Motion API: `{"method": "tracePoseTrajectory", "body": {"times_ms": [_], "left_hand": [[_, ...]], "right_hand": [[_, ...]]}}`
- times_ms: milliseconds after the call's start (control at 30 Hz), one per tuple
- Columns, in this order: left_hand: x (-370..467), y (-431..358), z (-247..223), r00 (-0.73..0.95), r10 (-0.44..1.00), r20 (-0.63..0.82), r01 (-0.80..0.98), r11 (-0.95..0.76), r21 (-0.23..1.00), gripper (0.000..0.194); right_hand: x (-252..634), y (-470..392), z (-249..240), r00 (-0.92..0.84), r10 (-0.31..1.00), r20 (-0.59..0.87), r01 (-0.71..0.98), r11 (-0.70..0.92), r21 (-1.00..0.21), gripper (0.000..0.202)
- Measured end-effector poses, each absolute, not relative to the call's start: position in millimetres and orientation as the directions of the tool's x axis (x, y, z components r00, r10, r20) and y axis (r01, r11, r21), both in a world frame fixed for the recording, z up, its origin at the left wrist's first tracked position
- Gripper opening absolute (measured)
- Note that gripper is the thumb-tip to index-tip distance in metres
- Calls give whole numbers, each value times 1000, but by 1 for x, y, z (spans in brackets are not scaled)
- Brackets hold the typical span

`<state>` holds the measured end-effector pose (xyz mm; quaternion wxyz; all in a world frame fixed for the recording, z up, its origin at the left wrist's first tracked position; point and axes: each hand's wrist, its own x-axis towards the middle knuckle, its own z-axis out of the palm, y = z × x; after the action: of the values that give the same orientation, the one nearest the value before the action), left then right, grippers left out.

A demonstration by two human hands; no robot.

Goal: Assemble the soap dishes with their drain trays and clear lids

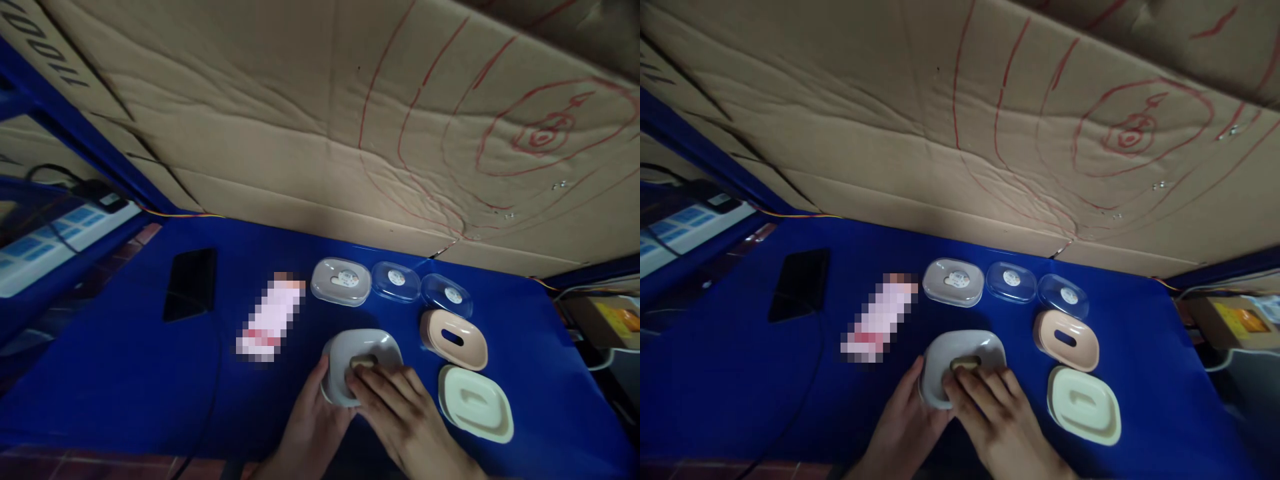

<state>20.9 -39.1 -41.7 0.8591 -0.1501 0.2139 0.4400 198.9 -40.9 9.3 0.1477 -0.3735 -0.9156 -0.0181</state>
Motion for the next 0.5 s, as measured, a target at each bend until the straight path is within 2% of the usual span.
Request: {"method": "tracePoseTrajectory", "body": {"times_ms": [233, 500], "left_hand": [[29, -41, -46, 502, 699, -508, -836, 542, -81, 36], [33, -46, -52, 486, 723, -491, -842, 538, -41, 44]], "right_hand": [[203, -40, 10, -711, 654, 259, 677, 736, -2, 49], [200, -40, -2, -703, 646, 299, 664, 746, -51, 50]]}}
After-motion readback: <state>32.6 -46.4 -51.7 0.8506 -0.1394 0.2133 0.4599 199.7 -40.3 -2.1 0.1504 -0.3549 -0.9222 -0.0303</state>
